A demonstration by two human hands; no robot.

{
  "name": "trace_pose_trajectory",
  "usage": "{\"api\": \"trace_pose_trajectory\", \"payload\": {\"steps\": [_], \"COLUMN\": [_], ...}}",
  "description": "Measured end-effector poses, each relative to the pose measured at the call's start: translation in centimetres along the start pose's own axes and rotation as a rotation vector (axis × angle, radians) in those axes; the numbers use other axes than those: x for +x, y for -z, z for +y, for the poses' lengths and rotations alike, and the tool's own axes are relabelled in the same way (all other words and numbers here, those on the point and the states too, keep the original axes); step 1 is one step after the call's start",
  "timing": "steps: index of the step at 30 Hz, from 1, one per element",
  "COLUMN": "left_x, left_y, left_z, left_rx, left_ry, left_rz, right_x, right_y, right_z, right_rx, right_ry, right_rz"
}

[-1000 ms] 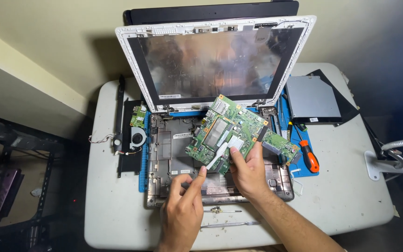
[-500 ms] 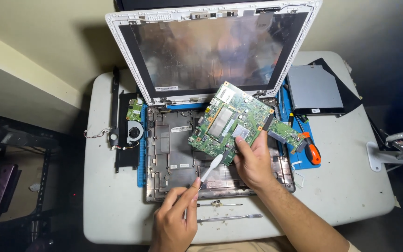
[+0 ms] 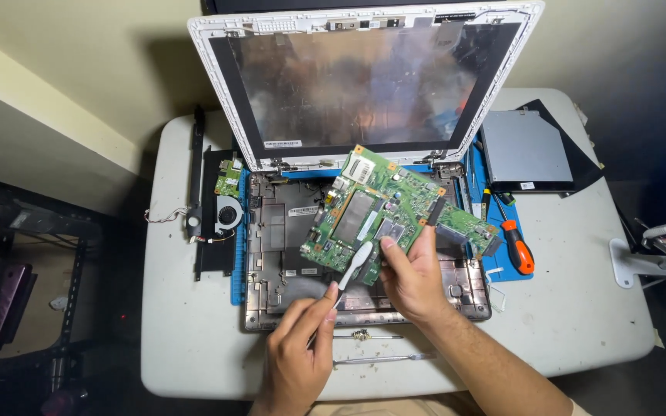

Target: The person cleans a laptop motherboard using a toothbrush and a screwdriver. They remove a small metal component from the board, brush the surface, and then place the component back onto the motherboard.

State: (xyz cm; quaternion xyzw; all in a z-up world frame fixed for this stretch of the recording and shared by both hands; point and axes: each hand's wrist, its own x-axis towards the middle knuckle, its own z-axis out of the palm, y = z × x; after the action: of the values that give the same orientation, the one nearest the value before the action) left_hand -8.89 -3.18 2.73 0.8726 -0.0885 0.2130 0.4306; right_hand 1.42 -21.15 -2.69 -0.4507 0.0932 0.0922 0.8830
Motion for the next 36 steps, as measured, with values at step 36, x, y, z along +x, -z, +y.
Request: {"api": "trace_pose_trajectory", "payload": {"steps": [36], "left_x": [1.4], "left_y": [1.4], "left_z": [0.3], "left_rx": [0.350], "left_ry": [-0.099], "left_rz": [0.091], "right_x": [-1.4], "right_y": [0.2], "right_z": [-0.1], "right_rx": [-0.450], "right_ry": [0.073], "right_rz": [-0.376]}}
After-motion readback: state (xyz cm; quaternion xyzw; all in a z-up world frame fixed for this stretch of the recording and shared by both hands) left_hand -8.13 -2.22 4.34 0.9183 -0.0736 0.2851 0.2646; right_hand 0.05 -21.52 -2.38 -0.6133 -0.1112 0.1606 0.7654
